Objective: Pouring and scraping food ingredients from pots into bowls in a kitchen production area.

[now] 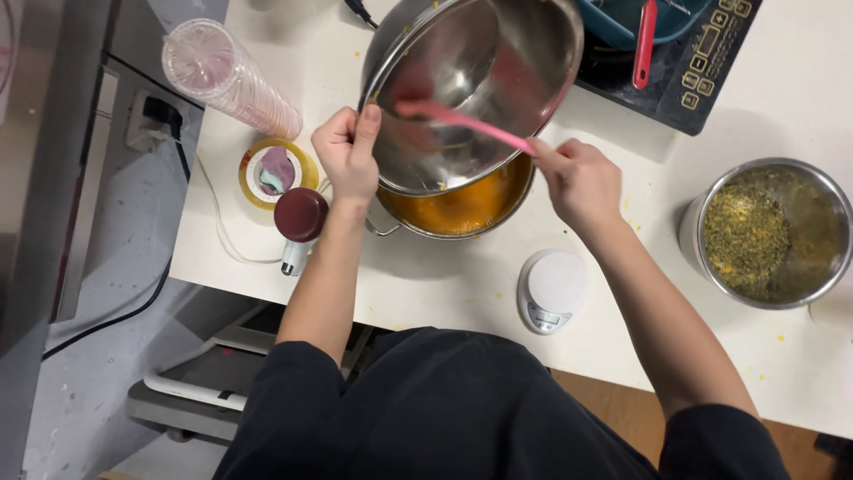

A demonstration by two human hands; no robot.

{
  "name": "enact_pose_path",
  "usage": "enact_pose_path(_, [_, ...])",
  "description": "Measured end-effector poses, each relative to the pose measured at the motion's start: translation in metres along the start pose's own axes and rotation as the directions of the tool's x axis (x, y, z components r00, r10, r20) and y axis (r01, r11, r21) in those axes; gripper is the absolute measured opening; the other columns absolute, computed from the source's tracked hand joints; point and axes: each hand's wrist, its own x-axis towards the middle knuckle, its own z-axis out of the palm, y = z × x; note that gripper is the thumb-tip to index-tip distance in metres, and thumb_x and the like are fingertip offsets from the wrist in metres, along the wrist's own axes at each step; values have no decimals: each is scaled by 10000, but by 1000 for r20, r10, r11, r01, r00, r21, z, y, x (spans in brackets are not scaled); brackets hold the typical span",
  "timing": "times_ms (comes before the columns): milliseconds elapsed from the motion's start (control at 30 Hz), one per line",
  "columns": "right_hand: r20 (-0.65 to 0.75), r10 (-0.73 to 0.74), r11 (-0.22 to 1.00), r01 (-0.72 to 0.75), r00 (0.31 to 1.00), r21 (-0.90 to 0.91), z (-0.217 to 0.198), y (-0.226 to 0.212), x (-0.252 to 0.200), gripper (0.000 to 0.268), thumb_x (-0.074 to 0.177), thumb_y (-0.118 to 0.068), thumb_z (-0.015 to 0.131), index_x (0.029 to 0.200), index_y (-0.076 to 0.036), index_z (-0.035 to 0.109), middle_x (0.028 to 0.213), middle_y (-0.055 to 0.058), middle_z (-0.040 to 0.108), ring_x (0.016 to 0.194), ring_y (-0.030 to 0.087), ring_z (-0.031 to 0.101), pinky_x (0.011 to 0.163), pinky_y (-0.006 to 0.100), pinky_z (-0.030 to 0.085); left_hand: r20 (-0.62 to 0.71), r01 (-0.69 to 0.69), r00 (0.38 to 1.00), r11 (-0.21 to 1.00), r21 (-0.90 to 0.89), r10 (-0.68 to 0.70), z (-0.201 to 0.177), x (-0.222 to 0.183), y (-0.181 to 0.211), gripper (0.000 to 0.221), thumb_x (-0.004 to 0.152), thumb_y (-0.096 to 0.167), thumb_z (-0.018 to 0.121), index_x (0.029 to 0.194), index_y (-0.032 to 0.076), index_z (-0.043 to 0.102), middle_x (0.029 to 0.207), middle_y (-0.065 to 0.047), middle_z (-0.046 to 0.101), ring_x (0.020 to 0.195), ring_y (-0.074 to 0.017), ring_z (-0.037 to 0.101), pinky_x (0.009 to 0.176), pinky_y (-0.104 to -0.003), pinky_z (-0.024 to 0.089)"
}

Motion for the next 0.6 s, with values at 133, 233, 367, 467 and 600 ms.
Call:
enact_pose_path(133, [80, -55, 998, 52, 995, 39, 3, 20, -16, 253, 991, -197, 715, 1220, -274, 789, 790, 41, 652, 686, 257, 630, 582, 400, 496, 41, -61, 997, 998, 2, 61, -7, 5, 8, 580, 1025, 289, 736, 685, 76, 316, 653, 65, 311, 658, -64, 253, 578, -286, 190])
enact_pose_path(233, [127, -86, 993, 75, 988, 92, -3, 37, -16, 224, 968, -224, 725, 1180, -271, 779, 799, 37, 660, 697, 250, 638, 584, 395, 499, 29, -73, 997, 997, 3, 73, -10, 5, 5, 591, 1019, 281, 747, 683, 76, 307, 650, 61, 316, 654, -70, 251, 578, -285, 184])
enact_pose_path(367, [29, -54, 999, 55, 998, -2, -3, 26, -7, 223, 1001, -222, 724, 1210, -284, 773, 847, 31, 660, 727, 241, 632, 595, 384, 495, 69, -60, 996, 998, -3, 60, 1, 3, 5, 586, 1014, 290, 751, 687, 63, 320, 647, 53, 318, 651, -77, 252, 574, -291, 193])
enact_pose_path(467, [11, -88, 989, 88, 996, -117, -3, 14, -9, 244, 1001, -216, 718, 1216, -313, 778, 852, 19, 651, 733, 229, 630, 585, 372, 494, 114, -117, 987, 992, 44, 112, 8, 6, 12, 586, 1007, 296, 760, 682, 49, 340, 637, 42, 316, 639, -83, 257, 570, -297, 198])
enact_pose_path(600, [99, -118, 984, 130, 988, -124, -16, 15, -31, 293, 954, -215, 713, 1220, -320, 779, 820, 3, 635, 712, 211, 624, 549, 361, 490, 90, -121, 989, 991, 50, 116, 5, 9, 17, 604, 998, 321, 773, 668, 41, 351, 622, 30, 330, 628, -92, 268, 565, -301, 203])
